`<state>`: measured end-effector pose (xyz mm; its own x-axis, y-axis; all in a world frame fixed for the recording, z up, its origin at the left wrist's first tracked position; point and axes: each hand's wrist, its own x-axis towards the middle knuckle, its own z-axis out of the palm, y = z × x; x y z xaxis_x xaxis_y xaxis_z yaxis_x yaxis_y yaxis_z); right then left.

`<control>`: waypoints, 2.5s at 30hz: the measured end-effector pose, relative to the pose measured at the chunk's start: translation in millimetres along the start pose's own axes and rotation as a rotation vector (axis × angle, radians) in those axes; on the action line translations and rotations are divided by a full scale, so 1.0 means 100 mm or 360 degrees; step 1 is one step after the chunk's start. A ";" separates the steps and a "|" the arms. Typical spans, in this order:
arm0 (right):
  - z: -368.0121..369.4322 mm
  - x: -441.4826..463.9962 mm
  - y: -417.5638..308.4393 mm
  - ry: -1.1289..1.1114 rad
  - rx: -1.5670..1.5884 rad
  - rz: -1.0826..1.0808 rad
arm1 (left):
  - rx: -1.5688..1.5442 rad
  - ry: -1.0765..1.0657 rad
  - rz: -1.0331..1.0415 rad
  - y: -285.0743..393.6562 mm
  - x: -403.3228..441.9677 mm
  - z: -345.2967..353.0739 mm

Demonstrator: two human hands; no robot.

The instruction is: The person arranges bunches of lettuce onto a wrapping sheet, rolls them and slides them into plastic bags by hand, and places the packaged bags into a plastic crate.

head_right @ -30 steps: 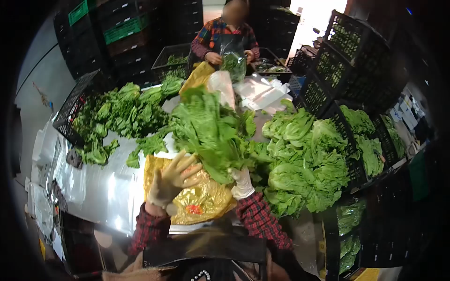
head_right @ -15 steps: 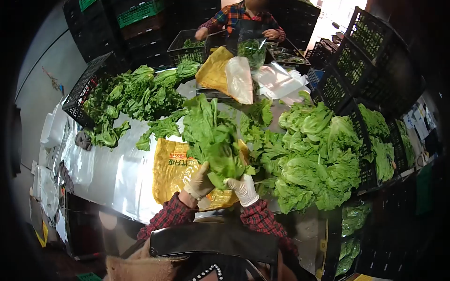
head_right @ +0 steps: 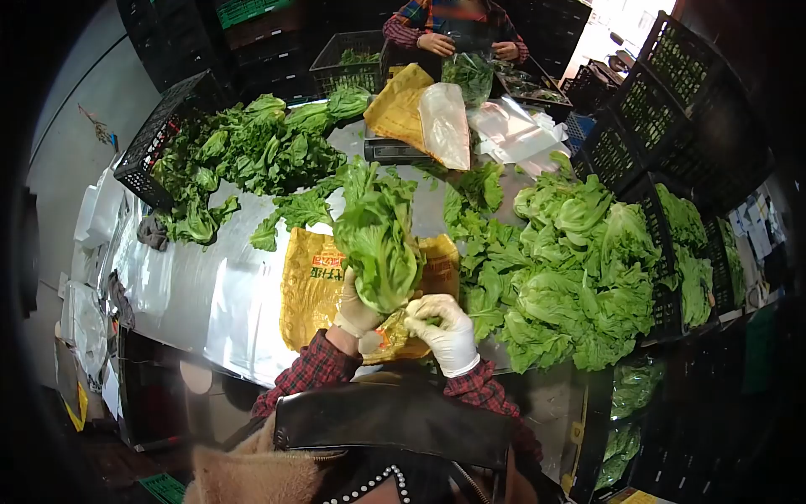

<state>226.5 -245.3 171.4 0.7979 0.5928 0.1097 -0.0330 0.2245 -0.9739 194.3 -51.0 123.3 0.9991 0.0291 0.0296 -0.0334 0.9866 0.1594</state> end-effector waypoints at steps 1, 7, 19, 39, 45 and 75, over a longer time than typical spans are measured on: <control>-0.04 -0.02 0.01 -0.0163 0.0221 0.0238 | -0.0035 -0.0011 0.0002 0.02 0.02 0.02; -0.45 -0.03 0.01 -0.0159 -0.1125 -0.0323 | 0.0271 0.0131 0.0172 0.51 -0.25 -0.14; -1.28 0.08 0.16 -0.0033 -0.2196 0.0593 | 0.3420 0.1470 -0.0037 0.52 -1.38 -1.59; -4.04 1.68 -0.61 0.1517 -0.2406 0.0654 | 0.2569 0.1505 0.0909 0.12 -1.39 -0.73; -3.71 1.38 -1.11 0.1125 -0.2614 0.0772 | 0.2580 0.1551 0.0746 0.12 -1.37 -0.98; -2.31 1.38 -1.15 0.0404 -0.0637 -0.0803 | 0.2685 0.1353 0.1004 0.32 -1.63 -1.12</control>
<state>479.3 -368.3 252.6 0.7748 0.2807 0.5664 0.5652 0.0939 -0.8196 33.6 -6.5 12.8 0.5753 0.8070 0.1334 0.2013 -0.2978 0.9332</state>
